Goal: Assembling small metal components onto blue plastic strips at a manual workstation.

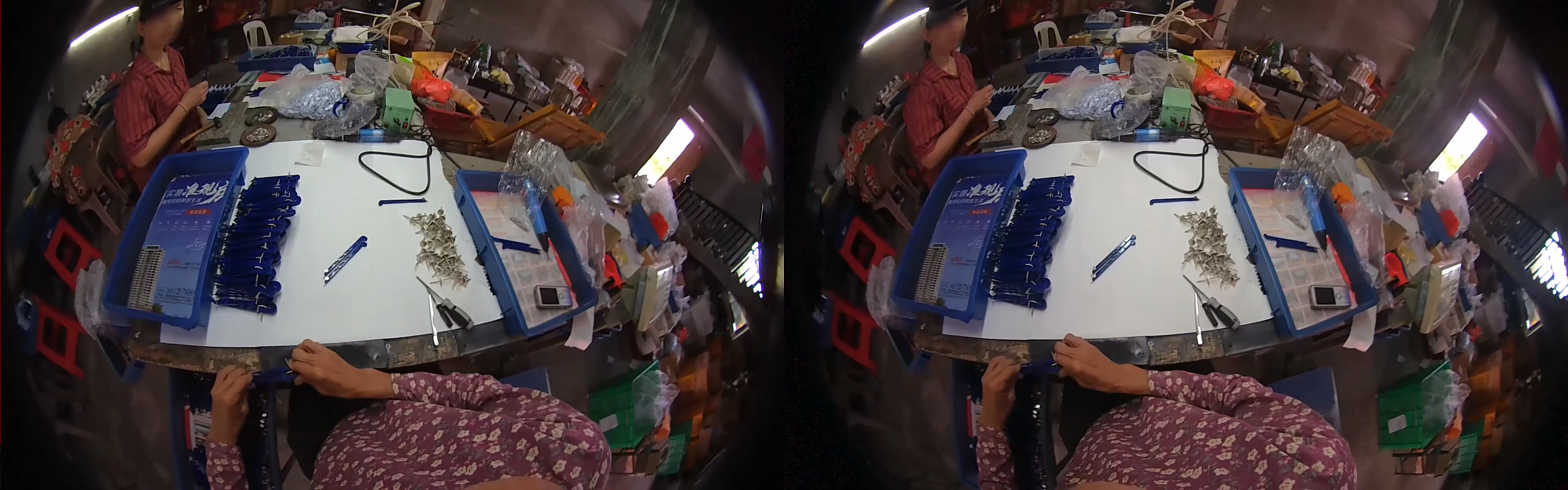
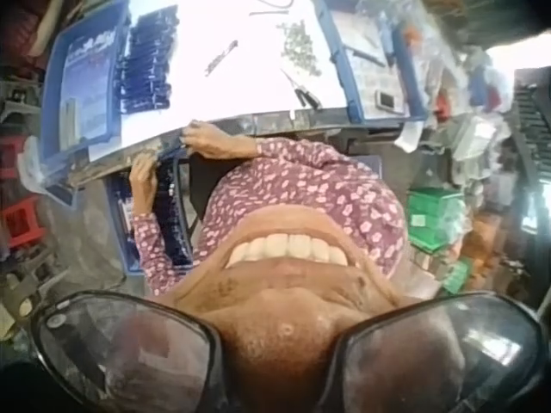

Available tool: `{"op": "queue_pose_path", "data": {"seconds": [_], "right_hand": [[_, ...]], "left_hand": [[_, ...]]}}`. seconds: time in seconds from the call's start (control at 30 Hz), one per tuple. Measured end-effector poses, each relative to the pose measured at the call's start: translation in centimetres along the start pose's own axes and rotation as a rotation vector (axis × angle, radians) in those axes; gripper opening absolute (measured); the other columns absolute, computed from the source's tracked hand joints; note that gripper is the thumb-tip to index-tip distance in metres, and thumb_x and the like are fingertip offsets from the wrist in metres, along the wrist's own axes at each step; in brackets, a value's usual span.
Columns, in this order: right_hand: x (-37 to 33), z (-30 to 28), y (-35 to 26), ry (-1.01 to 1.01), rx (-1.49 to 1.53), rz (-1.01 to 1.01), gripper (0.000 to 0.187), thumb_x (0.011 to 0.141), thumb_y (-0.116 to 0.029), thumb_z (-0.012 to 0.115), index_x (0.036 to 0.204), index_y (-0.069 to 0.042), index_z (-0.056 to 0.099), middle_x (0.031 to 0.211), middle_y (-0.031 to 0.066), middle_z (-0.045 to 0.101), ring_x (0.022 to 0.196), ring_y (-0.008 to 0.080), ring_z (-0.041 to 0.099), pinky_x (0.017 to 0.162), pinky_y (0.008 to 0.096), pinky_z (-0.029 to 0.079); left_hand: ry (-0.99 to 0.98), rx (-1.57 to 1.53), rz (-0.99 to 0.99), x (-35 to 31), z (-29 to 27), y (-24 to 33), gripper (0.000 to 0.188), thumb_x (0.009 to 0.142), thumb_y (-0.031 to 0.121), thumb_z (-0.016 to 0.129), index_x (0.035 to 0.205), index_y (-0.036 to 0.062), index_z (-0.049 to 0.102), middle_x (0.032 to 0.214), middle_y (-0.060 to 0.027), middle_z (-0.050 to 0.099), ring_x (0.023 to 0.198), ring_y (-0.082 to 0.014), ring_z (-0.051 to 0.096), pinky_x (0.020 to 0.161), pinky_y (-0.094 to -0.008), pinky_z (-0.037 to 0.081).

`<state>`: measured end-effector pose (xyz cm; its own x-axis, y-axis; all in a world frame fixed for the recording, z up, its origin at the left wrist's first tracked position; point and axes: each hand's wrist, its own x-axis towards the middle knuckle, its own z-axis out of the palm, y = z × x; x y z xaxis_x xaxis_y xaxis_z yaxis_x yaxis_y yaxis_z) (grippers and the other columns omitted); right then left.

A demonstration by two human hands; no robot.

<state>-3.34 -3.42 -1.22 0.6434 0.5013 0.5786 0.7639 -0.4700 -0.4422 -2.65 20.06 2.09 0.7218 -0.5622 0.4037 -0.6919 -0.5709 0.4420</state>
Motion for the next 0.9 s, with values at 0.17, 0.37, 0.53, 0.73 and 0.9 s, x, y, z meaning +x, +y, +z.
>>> {"op": "queue_pose_path", "data": {"seconds": [0.17,0.37,0.53,0.73,0.9], "right_hand": [[-1.2,-2.5,0.5,-0.012,-0.072,-0.026,0.035,0.062,-0.01,0.067,0.092,0.002,0.054,0.085,0.0103,0.048,0.079,0.025,0.045,0.071,0.0328,0.039],[-6.3,-7.5,0.7,-0.022,-0.144,0.089,0.036,0.064,-0.01,0.067,0.096,0.002,0.054,0.086,0.0102,0.051,0.08,0.0253,0.047,0.072,0.0327,0.04],[-7.5,-8.0,0.1,-0.022,-0.14,0.153,0.033,0.065,-0.007,0.066,0.094,0.002,0.053,0.084,0.0112,0.05,0.08,0.0268,0.047,0.07,0.0336,0.041],[-6.3,-7.6,0.6,-0.116,-0.081,0.186,0.03,0.069,0.003,0.056,0.098,0.006,0.051,0.079,0.0138,0.047,0.077,0.0297,0.048,0.073,0.0377,0.04],[-3.9,-6.3,0.7,-0.042,-0.051,0.143,0.033,0.065,-0.001,0.064,0.096,0.004,0.054,0.08,0.012,0.05,0.076,0.0285,0.05,0.069,0.0356,0.041]], "left_hand": [[0.046,-0.018,0.046,1.6,0.6,2.3,0.022,0.064,-0.011,0.059,0.085,-0.002,0.057,0.086,-0.0137,0.058,0.089,-0.0321,0.055,0.076,-0.0382,0.046],[-0.043,-0.109,0.216,4.7,4.7,4.8,0.019,0.066,-0.006,0.06,0.084,-0.0016,0.057,0.087,-0.0123,0.057,0.088,-0.0292,0.055,0.077,-0.0362,0.046],[-0.077,-0.106,0.25,5.0,5.9,5.0,0.019,0.067,-0.007,0.06,0.085,-0.0027,0.058,0.086,-0.0132,0.058,0.087,-0.0301,0.055,0.075,-0.0363,0.047],[-0.011,-0.09,0.224,3.5,6.9,3.2,0.02,0.066,-0.008,0.054,0.085,-0.0053,0.059,0.088,-0.0161,0.059,0.091,-0.0321,0.057,0.084,-0.0419,0.046],[-0.024,-0.008,0.151,2.5,5.0,2.1,0.025,0.071,-0.009,0.054,0.094,-0.0017,0.059,0.098,-0.0166,0.059,0.098,-0.0335,0.056,0.086,-0.0422,0.046]]}}
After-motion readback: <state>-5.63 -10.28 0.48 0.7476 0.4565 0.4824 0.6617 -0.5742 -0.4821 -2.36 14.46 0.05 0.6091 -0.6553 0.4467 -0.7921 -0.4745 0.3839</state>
